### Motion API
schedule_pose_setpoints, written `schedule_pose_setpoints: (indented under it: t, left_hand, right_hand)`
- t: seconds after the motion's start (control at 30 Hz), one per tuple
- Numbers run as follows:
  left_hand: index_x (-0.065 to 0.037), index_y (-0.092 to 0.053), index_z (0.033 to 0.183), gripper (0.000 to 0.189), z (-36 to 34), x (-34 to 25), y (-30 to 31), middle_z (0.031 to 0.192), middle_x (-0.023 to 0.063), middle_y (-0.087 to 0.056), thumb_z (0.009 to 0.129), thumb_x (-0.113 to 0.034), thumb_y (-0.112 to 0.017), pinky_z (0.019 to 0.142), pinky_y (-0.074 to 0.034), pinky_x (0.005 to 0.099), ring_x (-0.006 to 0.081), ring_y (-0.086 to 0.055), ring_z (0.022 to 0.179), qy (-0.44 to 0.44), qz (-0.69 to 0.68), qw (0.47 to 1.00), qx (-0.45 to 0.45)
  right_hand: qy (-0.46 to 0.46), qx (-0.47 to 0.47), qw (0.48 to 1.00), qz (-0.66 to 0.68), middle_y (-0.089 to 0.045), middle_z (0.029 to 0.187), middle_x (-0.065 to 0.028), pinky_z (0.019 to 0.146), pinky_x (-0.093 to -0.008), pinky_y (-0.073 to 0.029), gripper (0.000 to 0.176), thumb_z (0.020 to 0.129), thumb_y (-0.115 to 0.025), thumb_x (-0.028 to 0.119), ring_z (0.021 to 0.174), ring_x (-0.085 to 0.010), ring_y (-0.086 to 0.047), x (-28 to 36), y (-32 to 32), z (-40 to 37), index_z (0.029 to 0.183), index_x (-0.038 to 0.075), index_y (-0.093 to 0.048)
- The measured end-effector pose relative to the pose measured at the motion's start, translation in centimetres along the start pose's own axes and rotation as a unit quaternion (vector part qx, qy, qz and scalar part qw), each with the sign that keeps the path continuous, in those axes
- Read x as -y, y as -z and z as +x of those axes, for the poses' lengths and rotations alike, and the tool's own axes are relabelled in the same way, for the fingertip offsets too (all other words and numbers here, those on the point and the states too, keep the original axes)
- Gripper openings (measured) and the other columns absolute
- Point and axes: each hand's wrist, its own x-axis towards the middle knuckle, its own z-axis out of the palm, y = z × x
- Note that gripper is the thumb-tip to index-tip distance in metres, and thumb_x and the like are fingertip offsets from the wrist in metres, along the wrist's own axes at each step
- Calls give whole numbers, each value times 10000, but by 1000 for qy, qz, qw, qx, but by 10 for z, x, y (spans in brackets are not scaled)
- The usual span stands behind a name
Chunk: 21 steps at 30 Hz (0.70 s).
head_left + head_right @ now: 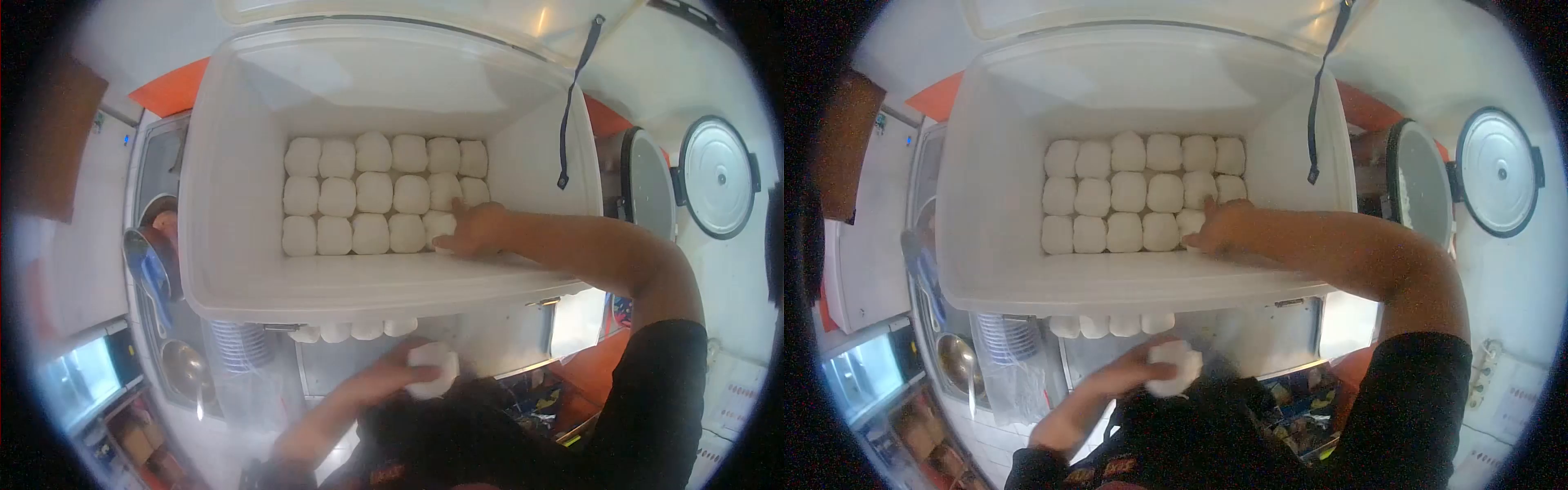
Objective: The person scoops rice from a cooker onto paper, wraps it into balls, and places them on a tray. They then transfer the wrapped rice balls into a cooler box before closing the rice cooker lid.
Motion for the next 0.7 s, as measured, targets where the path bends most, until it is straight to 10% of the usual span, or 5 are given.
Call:
schedule_pose_setpoints:
  t: [0.2,0.33,0.4,0.5,0.7]
  left_hand:
    - [-81,-634,1147,513,-134,-145,-59,1093,102,-655,705,-307,-763,937,-472,319,220,-615,1079,-23,270,943,-194]
    - [-54,-677,1026,322,-116,-218,-92,999,179,-649,853,-319,-622,830,-504,332,240,-645,964,57,649,532,-541]
    - [-47,-660,1098,338,-111,-212,-29,1033,171,-654,876,-297,-617,792,-521,355,239,-646,943,-283,304,845,-337]
    - [-27,-450,1392,802,-26,-250,-22,1241,157,-588,771,-454,-725,915,-464,408,245,-581,1105,-65,330,872,-355]
    - [-49,-369,1467,1005,109,-205,23,1450,222,-375,698,-586,-728,1027,-419,502,389,-385,1334,192,556,710,-388]
  right_hand:
    - [162,-134,977,19,-504,1388,-243,1052,-412,-405,925,890,-435,690,1274,-360,-506,-27,20,-14,1492,3,-286]
    - [346,-322,814,337,-616,1222,-212,981,-360,-440,711,931,-511,535,1078,-298,-614,-82,30,-98,1367,-24,-457]
    - [400,-425,644,495,-627,1171,-186,927,-357,-446,576,957,-526,409,1003,-266,-610,-111,-4,-136,1317,-38,-488]
    - [530,-364,233,729,-603,1024,-131,781,-362,-446,393,943,-556,292,919,-212,-551,-166,-112,-141,1210,3,-573]
    - [262,-505,238,788,-626,973,-145,733,-331,-442,327,914,-567,187,869,-204,-557,-209,-252,-96,1160,-26,-587]
